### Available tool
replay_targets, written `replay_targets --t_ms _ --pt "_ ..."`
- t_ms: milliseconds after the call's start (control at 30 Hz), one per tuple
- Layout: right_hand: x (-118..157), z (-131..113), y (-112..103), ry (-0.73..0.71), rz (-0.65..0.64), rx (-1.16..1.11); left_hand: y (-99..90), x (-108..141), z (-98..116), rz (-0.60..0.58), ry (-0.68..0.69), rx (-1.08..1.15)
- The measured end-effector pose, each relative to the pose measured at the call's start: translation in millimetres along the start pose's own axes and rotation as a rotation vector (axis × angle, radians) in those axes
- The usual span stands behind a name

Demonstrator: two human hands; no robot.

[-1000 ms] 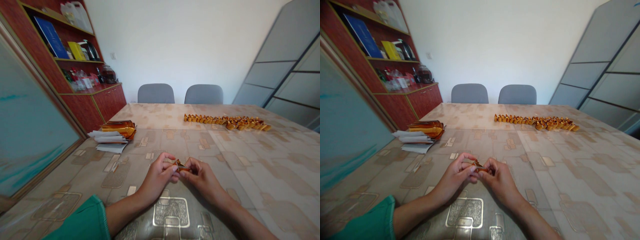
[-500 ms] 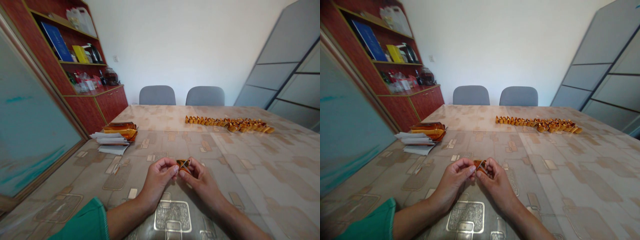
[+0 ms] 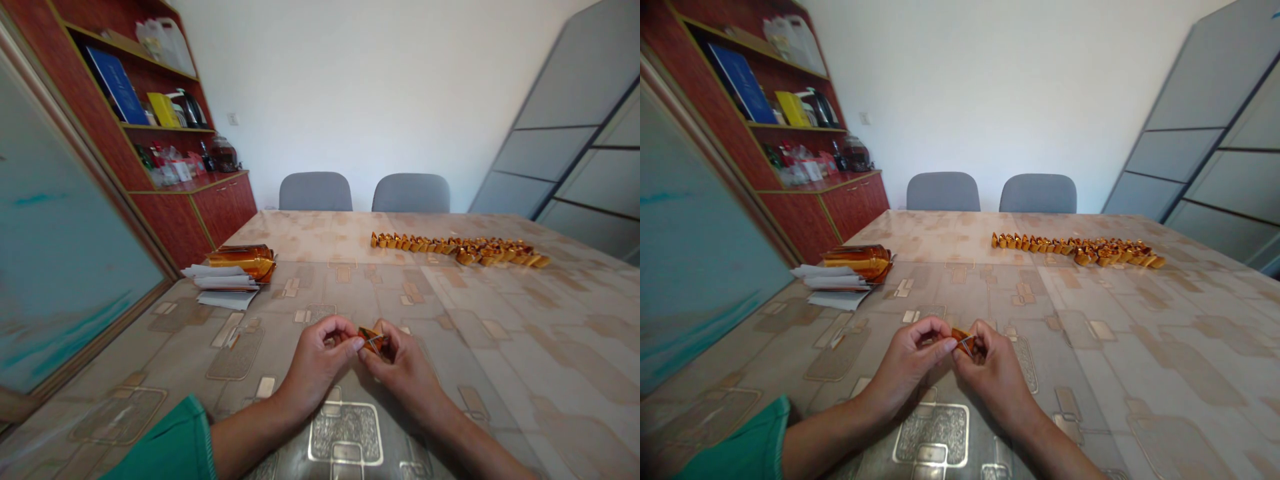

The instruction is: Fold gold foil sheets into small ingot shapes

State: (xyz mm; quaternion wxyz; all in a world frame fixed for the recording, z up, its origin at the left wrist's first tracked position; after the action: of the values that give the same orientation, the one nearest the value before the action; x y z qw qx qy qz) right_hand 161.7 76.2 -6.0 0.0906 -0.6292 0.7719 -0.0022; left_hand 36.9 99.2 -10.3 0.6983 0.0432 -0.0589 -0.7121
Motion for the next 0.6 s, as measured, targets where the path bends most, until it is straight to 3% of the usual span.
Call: replay_targets --t_ms 67,233,433,600 --pt "2.0 -1.9 1.5 0.033 -0.054 -0.044 3.5 1.8 -1.3 -0.050 -0.039 0.034" --pt "15.2 -10.3 8.4 0.159 -0.328 -0.393 11.7 5.8 1.0 -0.217 -0.172 0.169" --pt "21.4 -0.6 13.0 0.374 -0.381 -0.636 9.9 6.3 6.6 -0.284 -0.251 0.190" --pt "19.8 1.9 12.2 0.392 -0.316 -0.627 14.1 11.8 5.5 -0.330 -0.317 0.208"
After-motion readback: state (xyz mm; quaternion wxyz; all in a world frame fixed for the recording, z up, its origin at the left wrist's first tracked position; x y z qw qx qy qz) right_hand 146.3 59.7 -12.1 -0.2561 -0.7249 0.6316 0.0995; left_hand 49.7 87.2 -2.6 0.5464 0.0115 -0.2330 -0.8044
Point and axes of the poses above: each hand's wrist, its own x-axis away from the middle knuckle, its own y-axis out of the palm, z = x × y, the point moved 9 cm from there along -x, towards the middle knuckle, and after that the axes turned 15 degrees about z, right-handed, at the moved point
